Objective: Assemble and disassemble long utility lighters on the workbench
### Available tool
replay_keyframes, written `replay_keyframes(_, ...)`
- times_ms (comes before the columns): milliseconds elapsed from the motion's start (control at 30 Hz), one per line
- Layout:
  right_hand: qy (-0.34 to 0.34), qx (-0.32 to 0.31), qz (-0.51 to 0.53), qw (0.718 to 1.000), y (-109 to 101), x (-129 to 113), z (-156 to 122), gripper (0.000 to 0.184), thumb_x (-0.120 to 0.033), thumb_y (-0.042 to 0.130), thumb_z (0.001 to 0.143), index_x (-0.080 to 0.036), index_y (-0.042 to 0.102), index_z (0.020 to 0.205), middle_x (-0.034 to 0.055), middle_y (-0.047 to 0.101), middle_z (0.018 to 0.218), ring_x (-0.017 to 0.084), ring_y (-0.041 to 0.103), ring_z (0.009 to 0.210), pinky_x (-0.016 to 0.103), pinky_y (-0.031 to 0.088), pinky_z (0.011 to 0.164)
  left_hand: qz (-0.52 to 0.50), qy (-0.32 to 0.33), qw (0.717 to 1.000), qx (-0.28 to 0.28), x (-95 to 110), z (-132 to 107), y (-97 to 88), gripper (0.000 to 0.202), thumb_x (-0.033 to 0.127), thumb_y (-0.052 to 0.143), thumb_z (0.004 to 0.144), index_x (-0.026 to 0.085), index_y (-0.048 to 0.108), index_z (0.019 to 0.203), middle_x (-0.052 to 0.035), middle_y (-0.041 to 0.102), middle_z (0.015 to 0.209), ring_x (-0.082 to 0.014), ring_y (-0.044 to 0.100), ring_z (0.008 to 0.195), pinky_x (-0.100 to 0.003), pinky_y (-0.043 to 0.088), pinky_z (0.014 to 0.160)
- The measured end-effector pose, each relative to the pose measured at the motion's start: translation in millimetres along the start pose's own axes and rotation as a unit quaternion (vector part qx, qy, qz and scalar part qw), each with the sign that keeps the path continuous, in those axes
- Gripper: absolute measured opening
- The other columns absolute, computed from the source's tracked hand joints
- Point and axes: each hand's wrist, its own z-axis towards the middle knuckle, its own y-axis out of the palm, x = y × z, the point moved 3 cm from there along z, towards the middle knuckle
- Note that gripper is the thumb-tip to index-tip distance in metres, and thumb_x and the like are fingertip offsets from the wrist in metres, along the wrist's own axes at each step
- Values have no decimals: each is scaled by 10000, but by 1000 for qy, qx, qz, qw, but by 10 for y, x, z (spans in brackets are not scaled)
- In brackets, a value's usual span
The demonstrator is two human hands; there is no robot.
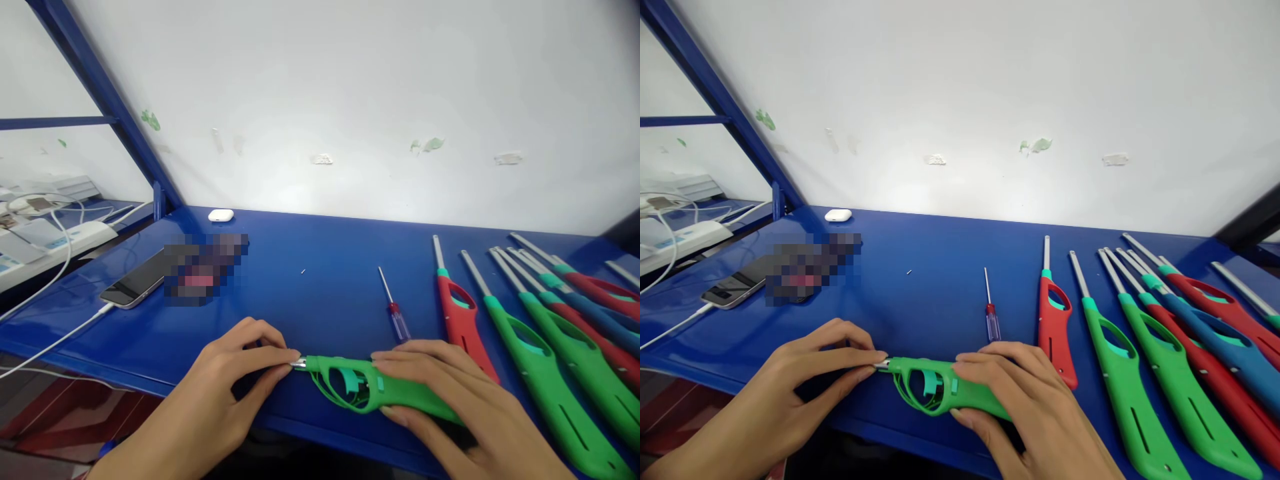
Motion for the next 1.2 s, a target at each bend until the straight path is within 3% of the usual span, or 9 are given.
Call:
replay_keyframes(233, -7, -11, -1, 1000, 30, 5, 27, 260, -464, 595, 1042, -427, 656, 1292, -88, 762, 1220, 159, 707, 1185, 295, 633, 966, -4, -15, 1000, -4, -2, 26, 9, 278, 241, 544, 1061, 345, 784, 1155, -9, 660, 1109, -165, 678, 939, -277, 548, 827)
replay_keyframes(500, -44, -9, -11, 999, 60, -83, 74, 290, -451, 485, 1098, -348, 656, 1309, -35, 770, 1210, 182, 721, 1136, 319, 626, 940, 5, -22, 1000, -14, -38, 44, 3, 238, 269, 578, 1057, 345, 782, 1152, 0, 685, 1092, -170, 691, 958, -276, 563, 841)
replay_keyframes(700, -43, -12, -33, 998, 62, -115, 82, 301, -445, 489, 1095, -338, 674, 1306, -16, 774, 1199, 211, 735, 1093, 357, 636, 913, 16, -16, 1000, 15, -37, 40, -8, 273, 305, 611, 1047, 350, 723, 1292, -6, 720, 1129, -187, 708, 996, -285, 598, 878)
replay_keyframes(933, -57, -5, -38, 998, 51, -110, 71, 309, -383, 452, 1111, -332, 679, 1314, -26, 776, 1199, 208, 745, 1058, 388, 652, 912, 42, -9, 999, -15, -25, 50, -4, 287, 306, 553, 1075, 356, 715, 1307, -15, 712, 1145, -189, 708, 1027, -287, 611, 892)
replay_keyframes(1100, -79, -4, -43, 996, 28, -128, 101, 335, -368, 432, 1119, -306, 704, 1304, -33, 789, 1184, 192, 758, 1018, 354, 672, 864, 116, 3, 993, -30, 19, 19, -10, 379, 314, 535, 1058, 388, 630, 1417, -31, 674, 1336, -256, 685, 1214, -374, 614, 997)
replay_keyframes(1200, -88, -3, -49, 995, 25, -131, 118, 363, -365, 407, 1126, -291, 727, 1282, -30, 798, 1167, 189, 766, 997, 344, 678, 851, 107, 28, 993, -38, 145, 96, 10, 380, 309, 545, 1037, 364, 638, 1401, -39, 645, 1407, -274, 660, 1280, -398, 597, 1047)
